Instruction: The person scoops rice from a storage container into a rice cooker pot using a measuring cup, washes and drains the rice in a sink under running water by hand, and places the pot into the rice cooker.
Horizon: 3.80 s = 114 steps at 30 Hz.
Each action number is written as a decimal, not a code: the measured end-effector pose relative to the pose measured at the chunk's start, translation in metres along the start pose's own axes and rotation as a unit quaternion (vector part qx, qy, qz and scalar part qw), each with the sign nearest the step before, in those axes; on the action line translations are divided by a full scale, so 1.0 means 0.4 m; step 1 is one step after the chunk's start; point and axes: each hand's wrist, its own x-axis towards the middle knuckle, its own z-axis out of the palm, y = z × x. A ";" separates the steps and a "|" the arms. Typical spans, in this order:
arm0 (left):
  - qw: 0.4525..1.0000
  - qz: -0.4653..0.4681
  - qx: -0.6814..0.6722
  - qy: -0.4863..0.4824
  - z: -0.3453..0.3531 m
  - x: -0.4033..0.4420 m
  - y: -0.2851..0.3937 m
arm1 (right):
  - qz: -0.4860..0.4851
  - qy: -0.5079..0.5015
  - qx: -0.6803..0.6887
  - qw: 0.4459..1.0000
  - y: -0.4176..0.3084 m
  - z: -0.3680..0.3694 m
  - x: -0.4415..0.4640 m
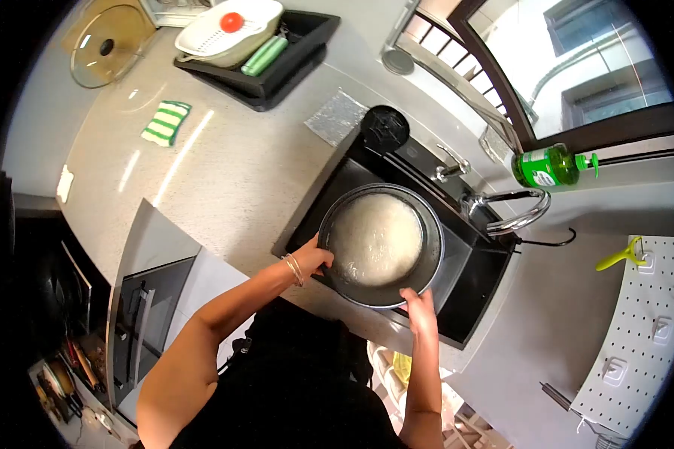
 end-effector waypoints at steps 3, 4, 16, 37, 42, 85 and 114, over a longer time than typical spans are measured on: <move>0.998 0.027 0.008 0.047 -0.016 -0.128 0.016 | -0.003 -0.050 0.000 0.999 -0.028 0.048 -0.051; 0.997 0.041 0.018 0.056 -0.032 -0.150 -0.001 | -0.005 -0.070 -0.004 0.998 -0.036 0.060 -0.056; 0.894 0.077 -0.159 0.412 -0.243 -0.592 -0.212 | -0.050 -0.530 -0.205 0.821 -0.151 0.475 -0.131; 0.775 0.142 -0.346 0.509 -0.772 -0.947 -0.239 | -0.650 -0.140 -0.516 0.541 -0.150 1.725 0.237; 0.789 0.154 -0.369 0.466 -0.793 -0.951 -0.176 | -0.552 -0.343 -0.352 0.673 -0.167 1.653 0.271; 0.856 0.190 -0.373 0.302 -0.534 -0.902 0.091 | 0.301 -0.764 0.268 0.504 -0.022 1.242 -0.326; 0.937 0.067 -0.197 0.280 -0.386 -0.909 0.096 | 0.135 -0.687 0.407 0.586 -0.016 1.066 -0.239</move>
